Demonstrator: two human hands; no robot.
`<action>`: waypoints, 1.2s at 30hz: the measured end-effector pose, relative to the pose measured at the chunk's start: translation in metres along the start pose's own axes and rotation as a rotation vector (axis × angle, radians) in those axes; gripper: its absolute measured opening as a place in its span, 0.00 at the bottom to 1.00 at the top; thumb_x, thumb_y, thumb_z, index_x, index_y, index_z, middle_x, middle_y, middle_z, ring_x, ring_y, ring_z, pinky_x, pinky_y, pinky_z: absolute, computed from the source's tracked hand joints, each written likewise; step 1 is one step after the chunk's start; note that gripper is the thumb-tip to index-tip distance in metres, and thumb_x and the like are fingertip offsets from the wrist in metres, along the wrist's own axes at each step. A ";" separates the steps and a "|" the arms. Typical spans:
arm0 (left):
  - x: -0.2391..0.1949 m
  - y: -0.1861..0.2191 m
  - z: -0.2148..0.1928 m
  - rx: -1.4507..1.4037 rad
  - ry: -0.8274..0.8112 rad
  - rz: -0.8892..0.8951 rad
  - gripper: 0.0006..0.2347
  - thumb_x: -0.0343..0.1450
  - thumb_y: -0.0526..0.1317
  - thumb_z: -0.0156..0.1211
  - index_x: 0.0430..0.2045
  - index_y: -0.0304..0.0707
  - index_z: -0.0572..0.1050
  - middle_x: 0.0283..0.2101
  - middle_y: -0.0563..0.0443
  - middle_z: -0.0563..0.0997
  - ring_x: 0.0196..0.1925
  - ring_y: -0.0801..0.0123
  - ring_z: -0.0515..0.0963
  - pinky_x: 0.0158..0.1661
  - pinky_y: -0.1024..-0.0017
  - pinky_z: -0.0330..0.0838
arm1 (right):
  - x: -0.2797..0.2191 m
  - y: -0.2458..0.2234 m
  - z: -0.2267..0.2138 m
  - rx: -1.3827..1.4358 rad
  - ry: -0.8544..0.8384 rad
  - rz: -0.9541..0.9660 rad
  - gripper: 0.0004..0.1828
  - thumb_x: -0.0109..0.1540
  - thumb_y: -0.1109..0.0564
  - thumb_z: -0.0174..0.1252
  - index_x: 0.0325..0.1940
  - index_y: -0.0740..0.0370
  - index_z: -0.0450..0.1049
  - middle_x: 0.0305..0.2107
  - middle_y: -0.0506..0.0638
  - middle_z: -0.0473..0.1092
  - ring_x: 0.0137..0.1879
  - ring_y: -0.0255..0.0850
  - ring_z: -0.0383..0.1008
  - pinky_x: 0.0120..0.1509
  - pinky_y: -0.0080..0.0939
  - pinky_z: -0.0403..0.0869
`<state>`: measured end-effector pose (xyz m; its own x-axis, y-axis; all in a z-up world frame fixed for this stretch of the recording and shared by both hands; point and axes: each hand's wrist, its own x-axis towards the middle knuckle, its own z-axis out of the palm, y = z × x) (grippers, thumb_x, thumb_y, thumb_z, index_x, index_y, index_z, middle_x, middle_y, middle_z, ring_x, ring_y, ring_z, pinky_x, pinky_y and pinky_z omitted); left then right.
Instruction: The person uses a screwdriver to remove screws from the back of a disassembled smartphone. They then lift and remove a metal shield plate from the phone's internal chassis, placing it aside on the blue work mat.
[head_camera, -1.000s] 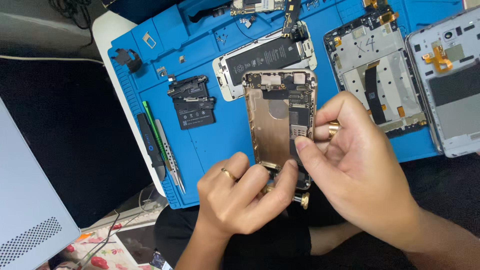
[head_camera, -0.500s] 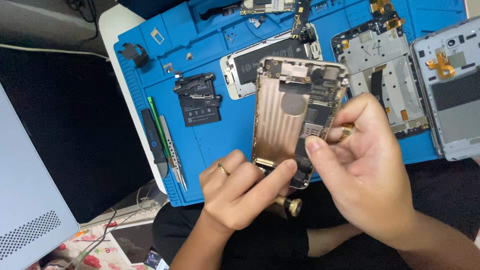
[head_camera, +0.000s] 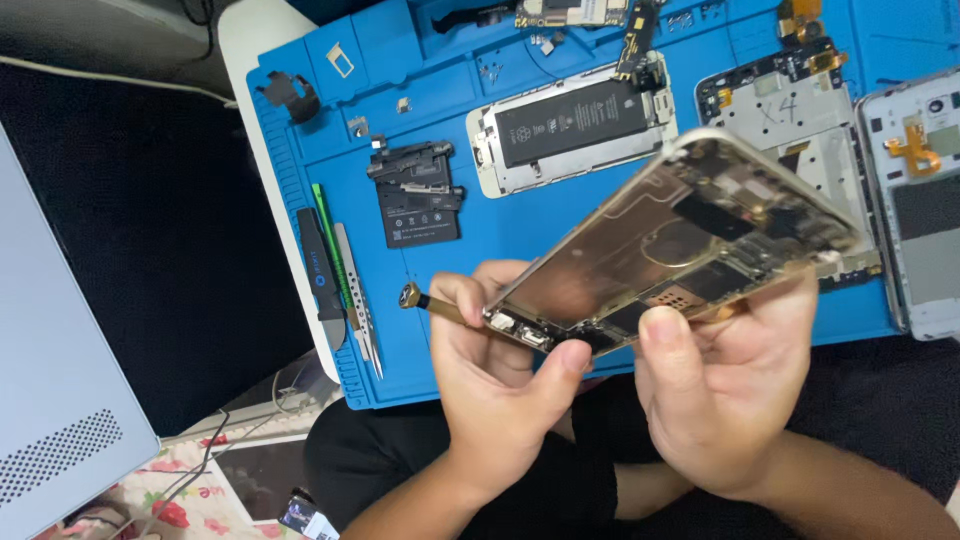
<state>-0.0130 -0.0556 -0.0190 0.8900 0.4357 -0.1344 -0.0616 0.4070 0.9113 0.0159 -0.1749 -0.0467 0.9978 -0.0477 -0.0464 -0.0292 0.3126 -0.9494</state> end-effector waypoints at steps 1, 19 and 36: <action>-0.001 0.000 0.001 0.000 0.004 -0.004 0.23 0.70 0.40 0.73 0.39 0.48 0.54 0.49 0.38 0.74 0.53 0.61 0.77 0.54 0.67 0.71 | -0.001 0.001 0.000 -0.003 -0.001 0.005 0.34 0.68 0.61 0.56 0.75 0.66 0.51 0.60 0.61 0.70 0.64 0.43 0.74 0.79 0.45 0.73; -0.001 0.001 0.004 -0.071 0.024 -0.028 0.22 0.70 0.32 0.68 0.39 0.50 0.54 0.39 0.52 0.64 0.44 0.67 0.71 0.60 0.65 0.69 | -0.028 0.021 -0.018 -0.275 -0.027 -0.124 0.32 0.65 0.64 0.57 0.71 0.68 0.52 0.54 0.63 0.74 0.60 0.47 0.78 0.80 0.55 0.76; -0.004 -0.008 -0.005 -0.177 0.045 -0.177 0.24 0.69 0.26 0.68 0.41 0.47 0.53 0.46 0.47 0.61 0.35 0.67 0.75 0.26 0.72 0.82 | -0.027 0.022 -0.023 -0.428 -0.011 -0.133 0.22 0.65 0.61 0.60 0.60 0.69 0.63 0.47 0.59 0.76 0.54 0.43 0.80 0.73 0.46 0.77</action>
<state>-0.0184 -0.0565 -0.0277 0.8734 0.3785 -0.3063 0.0115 0.6129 0.7901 -0.0134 -0.1886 -0.0736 0.9951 -0.0504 0.0854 0.0790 -0.1167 -0.9900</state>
